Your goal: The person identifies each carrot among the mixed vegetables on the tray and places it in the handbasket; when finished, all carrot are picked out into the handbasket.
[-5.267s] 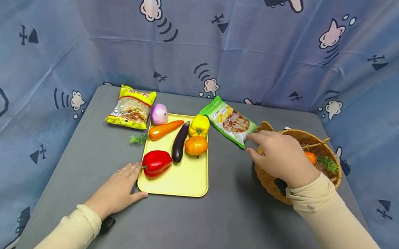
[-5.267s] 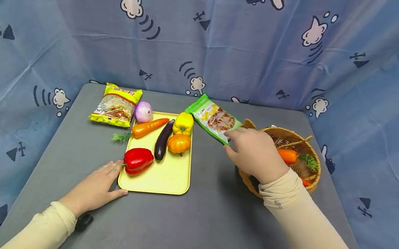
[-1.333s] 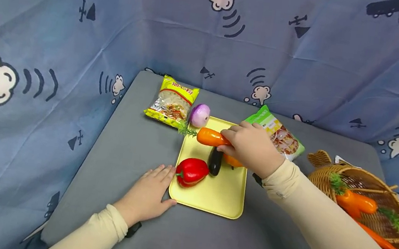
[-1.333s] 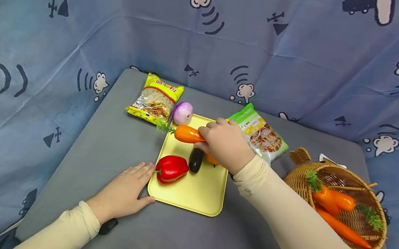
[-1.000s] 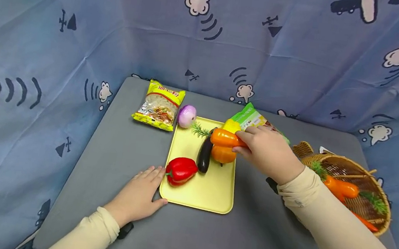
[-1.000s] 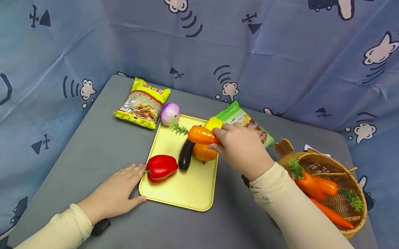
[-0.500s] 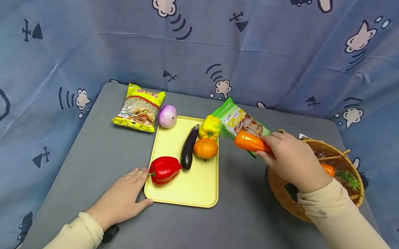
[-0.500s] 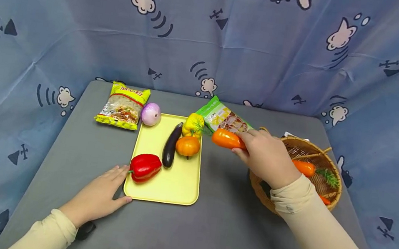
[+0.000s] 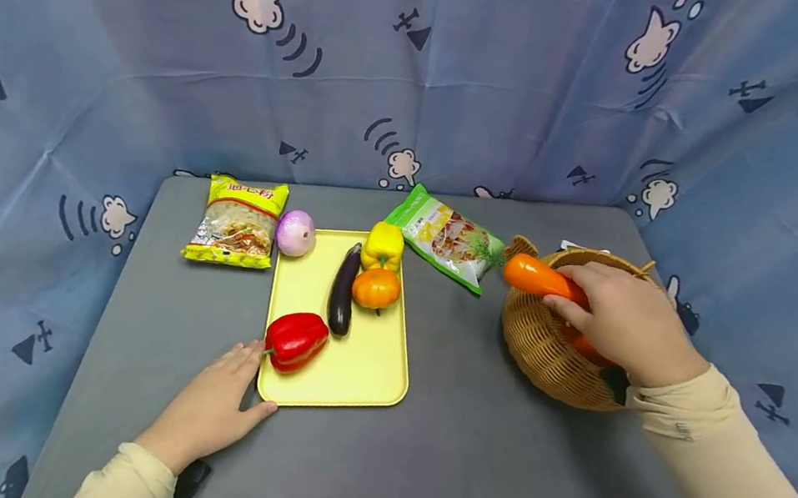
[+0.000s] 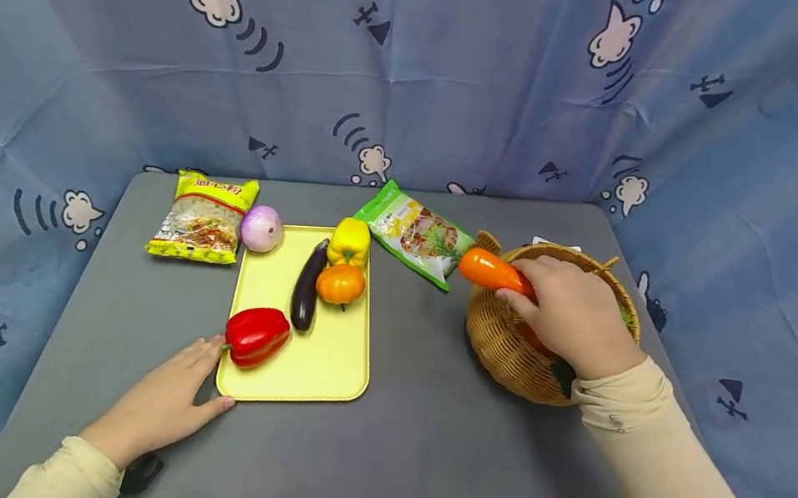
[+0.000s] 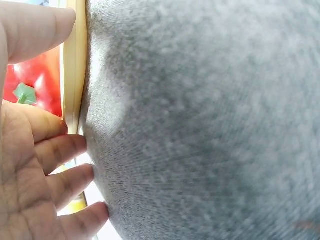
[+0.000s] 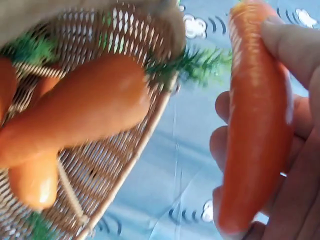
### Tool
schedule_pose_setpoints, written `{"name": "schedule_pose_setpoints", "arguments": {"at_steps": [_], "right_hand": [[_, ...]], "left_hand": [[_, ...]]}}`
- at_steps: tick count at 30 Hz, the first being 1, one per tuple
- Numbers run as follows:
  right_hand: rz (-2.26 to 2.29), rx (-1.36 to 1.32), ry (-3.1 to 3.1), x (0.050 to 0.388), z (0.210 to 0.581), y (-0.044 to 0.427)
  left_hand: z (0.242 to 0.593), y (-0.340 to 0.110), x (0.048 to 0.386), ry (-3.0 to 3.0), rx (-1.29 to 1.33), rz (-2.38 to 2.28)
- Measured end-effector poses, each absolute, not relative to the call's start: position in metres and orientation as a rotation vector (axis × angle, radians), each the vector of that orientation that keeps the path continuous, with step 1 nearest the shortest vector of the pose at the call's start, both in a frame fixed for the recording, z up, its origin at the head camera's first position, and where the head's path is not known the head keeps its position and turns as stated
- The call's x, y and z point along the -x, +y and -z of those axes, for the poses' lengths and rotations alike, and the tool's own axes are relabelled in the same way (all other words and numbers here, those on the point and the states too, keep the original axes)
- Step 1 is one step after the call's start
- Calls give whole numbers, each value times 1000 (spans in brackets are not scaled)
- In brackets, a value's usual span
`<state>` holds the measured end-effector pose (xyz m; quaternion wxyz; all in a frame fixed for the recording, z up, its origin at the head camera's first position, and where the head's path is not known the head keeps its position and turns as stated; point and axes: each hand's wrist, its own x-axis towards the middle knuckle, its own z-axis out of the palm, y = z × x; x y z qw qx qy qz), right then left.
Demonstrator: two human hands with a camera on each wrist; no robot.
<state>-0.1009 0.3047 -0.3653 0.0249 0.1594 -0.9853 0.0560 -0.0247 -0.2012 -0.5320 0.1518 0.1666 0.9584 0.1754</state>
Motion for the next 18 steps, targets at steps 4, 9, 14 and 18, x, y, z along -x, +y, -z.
{"name": "schedule_pose_setpoints", "arguments": {"at_steps": [4,9,14,18], "right_hand": [[-207,-417,-3066,92,365,324],[-189,-403,-3108,88,372,344],[-179,-398,-3148,83,384,361],[-205,-382,-3207,81,394,372]], "left_hand": [[531,-201,24,2747,-469,-494],[532,-202,23,2752,-463,-475],[532,-200,24,2756,-467,-457],[531,-197,25,2752,-469,-444]]}}
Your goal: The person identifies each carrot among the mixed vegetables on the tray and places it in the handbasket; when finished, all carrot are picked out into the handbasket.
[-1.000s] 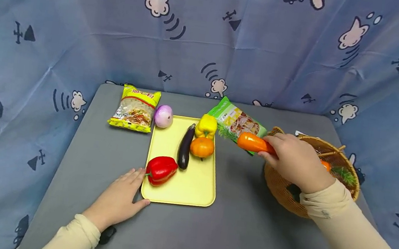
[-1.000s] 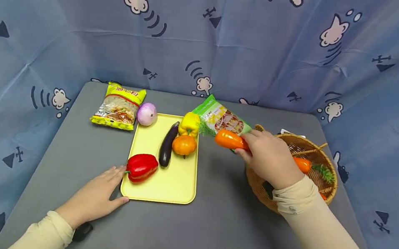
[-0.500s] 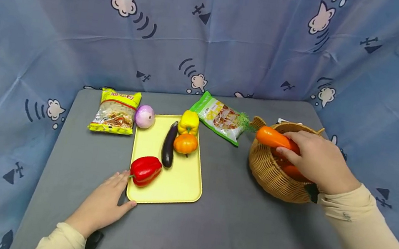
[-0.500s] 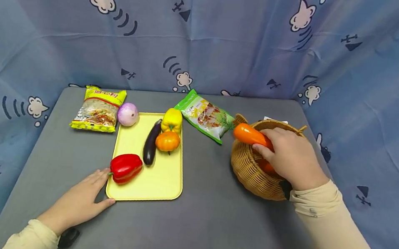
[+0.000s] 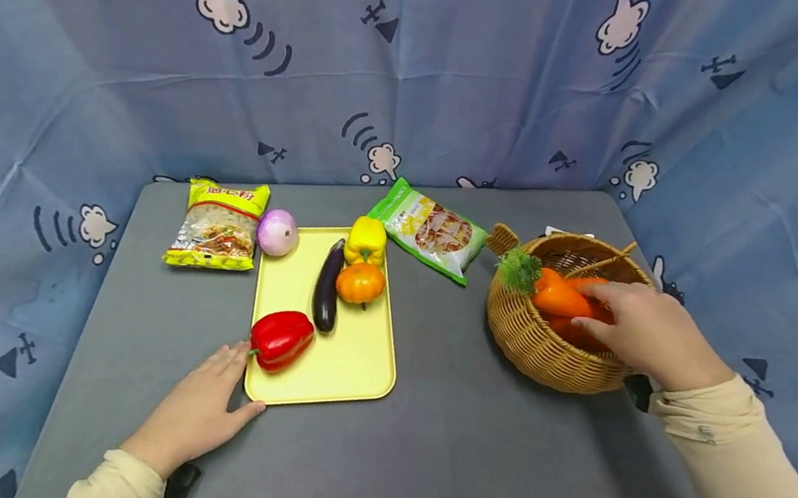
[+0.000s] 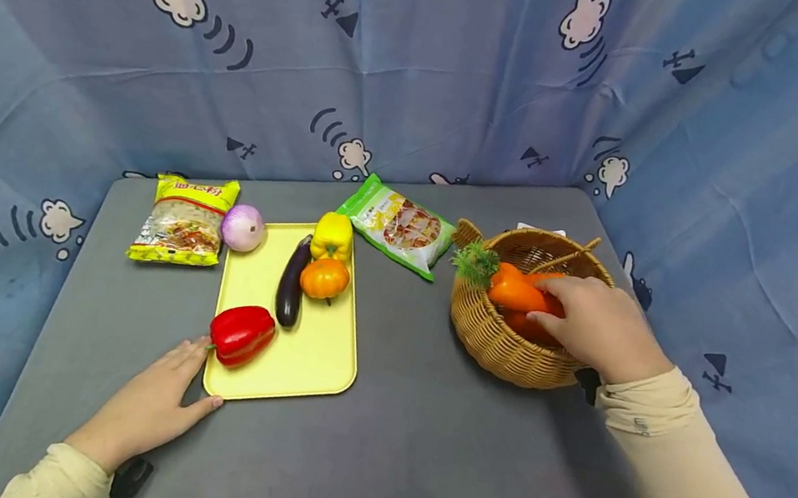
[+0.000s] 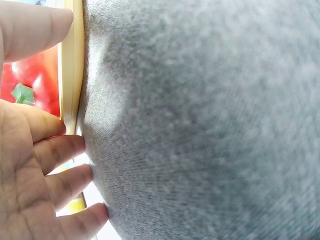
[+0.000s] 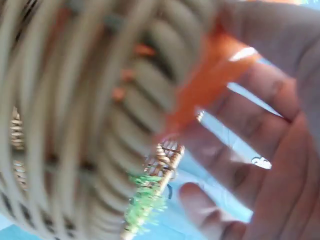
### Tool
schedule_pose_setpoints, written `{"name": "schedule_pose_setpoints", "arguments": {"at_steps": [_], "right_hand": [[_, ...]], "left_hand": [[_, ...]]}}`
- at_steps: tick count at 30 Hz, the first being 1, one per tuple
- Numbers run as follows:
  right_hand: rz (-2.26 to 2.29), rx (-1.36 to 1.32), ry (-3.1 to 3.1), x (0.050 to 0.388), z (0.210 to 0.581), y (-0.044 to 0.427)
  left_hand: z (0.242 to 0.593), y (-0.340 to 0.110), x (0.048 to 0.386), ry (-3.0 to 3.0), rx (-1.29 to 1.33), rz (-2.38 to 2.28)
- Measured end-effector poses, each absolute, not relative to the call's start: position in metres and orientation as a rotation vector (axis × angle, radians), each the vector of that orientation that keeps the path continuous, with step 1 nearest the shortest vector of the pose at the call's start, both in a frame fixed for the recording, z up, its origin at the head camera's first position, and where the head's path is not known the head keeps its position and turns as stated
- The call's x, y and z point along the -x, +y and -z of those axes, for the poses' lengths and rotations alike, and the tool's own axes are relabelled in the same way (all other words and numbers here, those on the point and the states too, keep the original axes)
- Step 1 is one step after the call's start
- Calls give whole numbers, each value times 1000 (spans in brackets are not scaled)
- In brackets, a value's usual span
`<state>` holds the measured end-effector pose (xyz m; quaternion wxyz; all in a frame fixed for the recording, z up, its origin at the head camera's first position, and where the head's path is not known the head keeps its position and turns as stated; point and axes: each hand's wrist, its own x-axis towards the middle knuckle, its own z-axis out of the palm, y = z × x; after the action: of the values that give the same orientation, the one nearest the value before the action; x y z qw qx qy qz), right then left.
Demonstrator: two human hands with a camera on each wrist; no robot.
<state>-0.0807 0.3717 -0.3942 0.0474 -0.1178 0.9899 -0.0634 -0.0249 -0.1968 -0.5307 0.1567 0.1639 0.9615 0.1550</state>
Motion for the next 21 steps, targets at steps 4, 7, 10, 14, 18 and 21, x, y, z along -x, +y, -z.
{"name": "schedule_pose_setpoints", "arguments": {"at_steps": [4,7,10,14,18,21], "right_hand": [[178,372,2972,81,402,374],[152,386,2964,82,406,373],[147,383,2953,82,408,369],[123,379,2960,82,403,364],[113,347,3048,75,392,352],[179,301,3194,64,384,339]], "left_hand": [[529,-198,25,2754,-471,-442],[528,-200,24,2757,-469,-456],[527,-202,23,2744,-459,-487],[525,-203,21,2708,-415,-527],[521,-202,14,2684,-361,-533],[512,-199,10,2695,-324,-518]]}}
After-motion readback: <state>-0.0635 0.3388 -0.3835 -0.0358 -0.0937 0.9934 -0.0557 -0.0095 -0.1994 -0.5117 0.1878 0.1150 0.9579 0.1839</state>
